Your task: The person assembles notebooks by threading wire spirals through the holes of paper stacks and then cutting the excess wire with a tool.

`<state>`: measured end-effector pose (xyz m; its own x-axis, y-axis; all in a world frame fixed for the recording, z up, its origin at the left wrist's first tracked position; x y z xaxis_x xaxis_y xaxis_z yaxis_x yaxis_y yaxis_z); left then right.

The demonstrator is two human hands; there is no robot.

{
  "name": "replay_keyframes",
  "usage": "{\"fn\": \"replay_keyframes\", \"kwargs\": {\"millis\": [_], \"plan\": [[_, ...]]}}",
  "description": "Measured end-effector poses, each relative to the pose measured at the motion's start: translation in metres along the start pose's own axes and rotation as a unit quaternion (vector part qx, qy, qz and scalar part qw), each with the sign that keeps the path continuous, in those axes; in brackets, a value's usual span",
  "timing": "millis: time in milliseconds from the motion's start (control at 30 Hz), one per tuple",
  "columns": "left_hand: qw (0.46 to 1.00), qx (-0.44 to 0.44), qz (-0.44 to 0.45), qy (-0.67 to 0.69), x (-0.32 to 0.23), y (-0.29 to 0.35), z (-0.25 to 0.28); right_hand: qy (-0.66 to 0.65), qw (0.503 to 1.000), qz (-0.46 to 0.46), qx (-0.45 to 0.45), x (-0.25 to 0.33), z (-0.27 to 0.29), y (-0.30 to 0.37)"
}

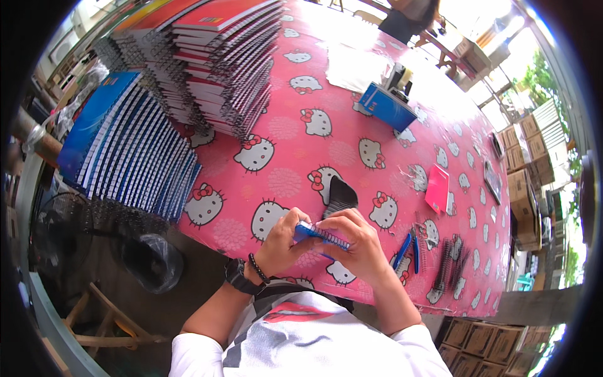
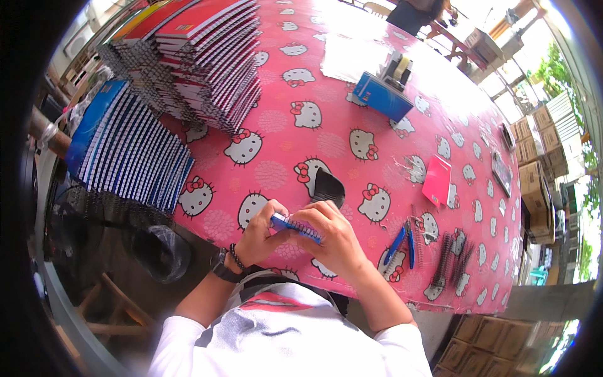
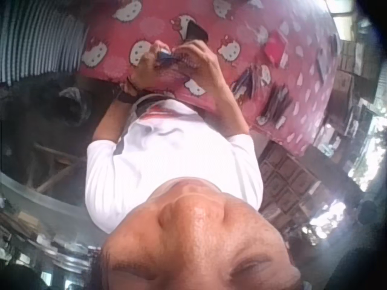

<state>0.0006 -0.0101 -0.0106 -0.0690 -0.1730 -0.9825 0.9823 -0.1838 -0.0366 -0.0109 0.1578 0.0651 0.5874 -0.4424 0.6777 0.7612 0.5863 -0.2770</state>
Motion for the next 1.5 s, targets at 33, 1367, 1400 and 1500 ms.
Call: {"fn": "replay_keyframes", "kwargs": {"millis": [33,1367,1400,1500], "plan": [[0.999,-0.017,-0.005,0.036,-0.007,-0.001,-0.002,-0.012,0.999,-0.031,-0.023,0.001,0.0,0.004],[0.988,-0.115,-0.063,0.087,-0.036,0.016,0.008,-0.018,0.985,0.079,-0.154,0.027,-0.016,-0.003],[0.987,-0.119,-0.063,0.089,-0.037,0.016,0.011,-0.015,0.985,0.084,-0.151,0.029,-0.018,-0.006],[0.99,-0.109,-0.047,0.071,-0.042,0.024,0.025,-0.026,0.986,0.103,-0.126,0.032,-0.025,-0.013]]}}
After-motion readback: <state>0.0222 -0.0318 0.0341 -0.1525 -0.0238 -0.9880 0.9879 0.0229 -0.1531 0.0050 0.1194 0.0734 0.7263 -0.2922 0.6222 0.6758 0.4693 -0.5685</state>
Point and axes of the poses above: each hand's wrist, its own y-axis away from the middle knuckle, its own z-axis out of the back of the hand, x = y × z, the point moved 2 cm from there along -y, towards the middle knuckle, and after that the axes turned 8 degrees about z, right-handed, at the moved point
